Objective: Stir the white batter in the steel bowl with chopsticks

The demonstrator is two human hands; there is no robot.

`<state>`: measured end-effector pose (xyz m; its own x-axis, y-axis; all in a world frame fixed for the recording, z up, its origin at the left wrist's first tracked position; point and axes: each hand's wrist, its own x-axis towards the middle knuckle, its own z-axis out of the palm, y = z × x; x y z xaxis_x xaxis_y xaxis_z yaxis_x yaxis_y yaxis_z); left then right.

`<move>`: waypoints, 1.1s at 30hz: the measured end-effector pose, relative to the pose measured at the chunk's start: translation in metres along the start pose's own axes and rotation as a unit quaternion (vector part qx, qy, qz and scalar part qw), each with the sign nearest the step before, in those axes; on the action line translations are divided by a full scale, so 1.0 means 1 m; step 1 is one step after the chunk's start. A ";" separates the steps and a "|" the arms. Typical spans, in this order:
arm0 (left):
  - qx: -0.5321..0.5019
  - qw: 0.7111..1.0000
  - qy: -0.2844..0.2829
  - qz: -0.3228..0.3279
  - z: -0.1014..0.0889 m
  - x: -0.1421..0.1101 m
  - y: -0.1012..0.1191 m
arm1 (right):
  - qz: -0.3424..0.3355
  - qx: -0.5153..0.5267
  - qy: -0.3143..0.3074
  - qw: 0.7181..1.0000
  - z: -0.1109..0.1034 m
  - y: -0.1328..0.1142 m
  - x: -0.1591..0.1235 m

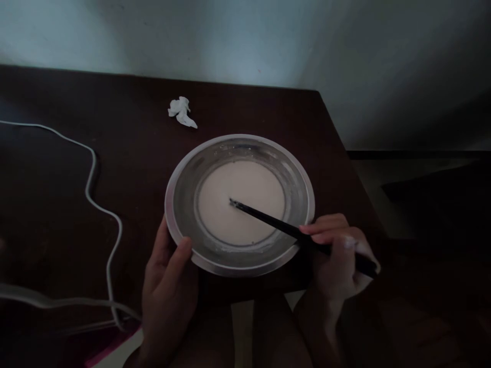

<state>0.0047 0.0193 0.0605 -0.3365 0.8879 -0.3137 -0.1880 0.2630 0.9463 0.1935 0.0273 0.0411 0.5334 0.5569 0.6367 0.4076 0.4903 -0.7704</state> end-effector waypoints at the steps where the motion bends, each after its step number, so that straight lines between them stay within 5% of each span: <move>1: -0.001 1.000 -0.001 0.000 -0.002 0.002 -0.003 | -0.004 -0.016 0.002 1.000 0.000 0.000 0.000; 5: -0.022 1.000 0.002 0.008 -0.006 0.007 -0.013 | 0.016 -0.028 0.057 0.998 0.000 -0.001 0.000; 10: -0.016 1.000 -0.002 0.003 -0.004 0.006 -0.009 | 0.009 -0.016 -0.001 1.000 0.001 -0.001 -0.001; 14: -0.026 1.000 0.000 0.005 -0.003 0.006 -0.008 | 0.009 -0.030 0.067 0.997 0.000 0.000 0.000; 19: -0.011 1.000 0.002 0.009 -0.004 0.008 -0.010 | -0.010 -0.021 0.005 1.000 0.001 0.002 0.000; 24: 0.001 1.000 0.004 0.008 -0.003 0.002 -0.005 | 0.003 -0.026 0.070 0.997 0.001 0.001 0.001; 29: -0.009 1.000 0.007 0.009 -0.002 0.003 -0.004 | -0.004 -0.022 0.010 1.000 0.001 0.000 0.001; 33: -0.031 0.999 -0.008 0.017 -0.001 0.004 -0.004 | 0.008 -0.040 0.072 0.997 0.001 -0.001 0.001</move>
<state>0.0033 0.0214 0.0559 -0.3284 0.9019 -0.2805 -0.2340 0.2100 0.9493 0.1933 0.0279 0.0425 0.6387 0.4604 0.6165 0.4527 0.4231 -0.7849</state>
